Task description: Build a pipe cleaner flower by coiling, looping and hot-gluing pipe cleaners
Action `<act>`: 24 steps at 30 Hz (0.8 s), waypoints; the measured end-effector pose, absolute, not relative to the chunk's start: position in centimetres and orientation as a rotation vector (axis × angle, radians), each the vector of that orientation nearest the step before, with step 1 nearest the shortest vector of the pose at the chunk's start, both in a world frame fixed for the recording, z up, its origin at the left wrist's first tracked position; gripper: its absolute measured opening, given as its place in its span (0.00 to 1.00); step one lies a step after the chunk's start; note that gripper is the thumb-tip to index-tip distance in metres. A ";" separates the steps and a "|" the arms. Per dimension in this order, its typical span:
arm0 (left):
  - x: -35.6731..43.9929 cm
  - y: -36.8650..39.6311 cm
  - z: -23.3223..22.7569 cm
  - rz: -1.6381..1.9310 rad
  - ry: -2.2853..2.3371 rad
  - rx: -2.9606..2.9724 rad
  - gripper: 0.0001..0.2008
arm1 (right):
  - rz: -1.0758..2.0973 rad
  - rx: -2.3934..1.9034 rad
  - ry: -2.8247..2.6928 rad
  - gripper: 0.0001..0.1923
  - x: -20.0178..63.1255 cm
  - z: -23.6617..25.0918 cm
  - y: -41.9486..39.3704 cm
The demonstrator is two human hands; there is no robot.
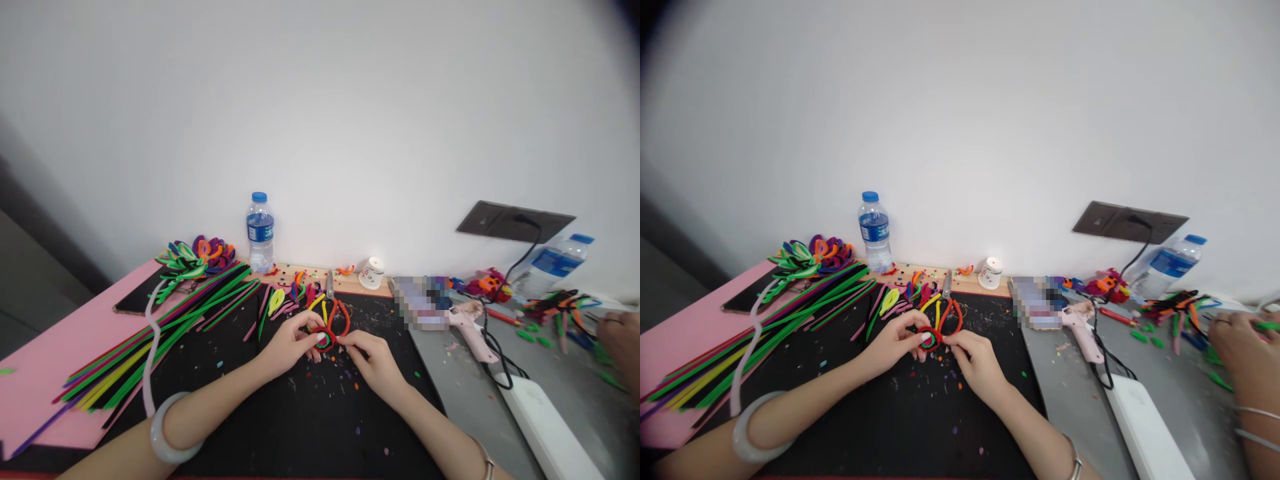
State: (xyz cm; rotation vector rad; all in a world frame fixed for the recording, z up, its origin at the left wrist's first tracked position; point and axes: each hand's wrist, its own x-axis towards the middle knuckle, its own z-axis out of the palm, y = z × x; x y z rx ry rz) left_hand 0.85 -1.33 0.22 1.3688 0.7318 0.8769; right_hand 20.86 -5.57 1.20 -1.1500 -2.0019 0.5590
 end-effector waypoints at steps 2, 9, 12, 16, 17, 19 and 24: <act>0.9 -1.3 0.2 0.880 0.724 1.364 0.10 | 0.552 -1.148 -2.004 0.11 20.8 1.3 -5.5; 0.8 -1.3 0.0 0.856 0.727 1.377 0.12 | 0.522 -1.146 -2.023 0.11 20.8 1.7 -5.6; 0.8 -1.4 0.0 0.830 0.733 1.420 0.11 | 0.529 -1.152 -2.021 0.11 20.8 1.6 -5.6; 0.8 -1.5 0.2 0.813 0.742 1.450 0.10 | 0.549 -1.155 -2.018 0.11 20.8 1.6 -5.7; 0.8 -1.5 0.2 0.809 0.746 1.454 0.10 | 0.556 -1.157 -2.015 0.11 20.8 1.6 -5.7; 0.8 -1.5 0.3 0.804 0.751 1.464 0.09 | 0.572 -1.166 -1.998 0.11 20.8 1.6 -5.7; 0.7 -1.5 0.3 0.802 0.747 1.471 0.08 | 0.706 -1.274 -1.831 0.11 21.0 1.5 -5.5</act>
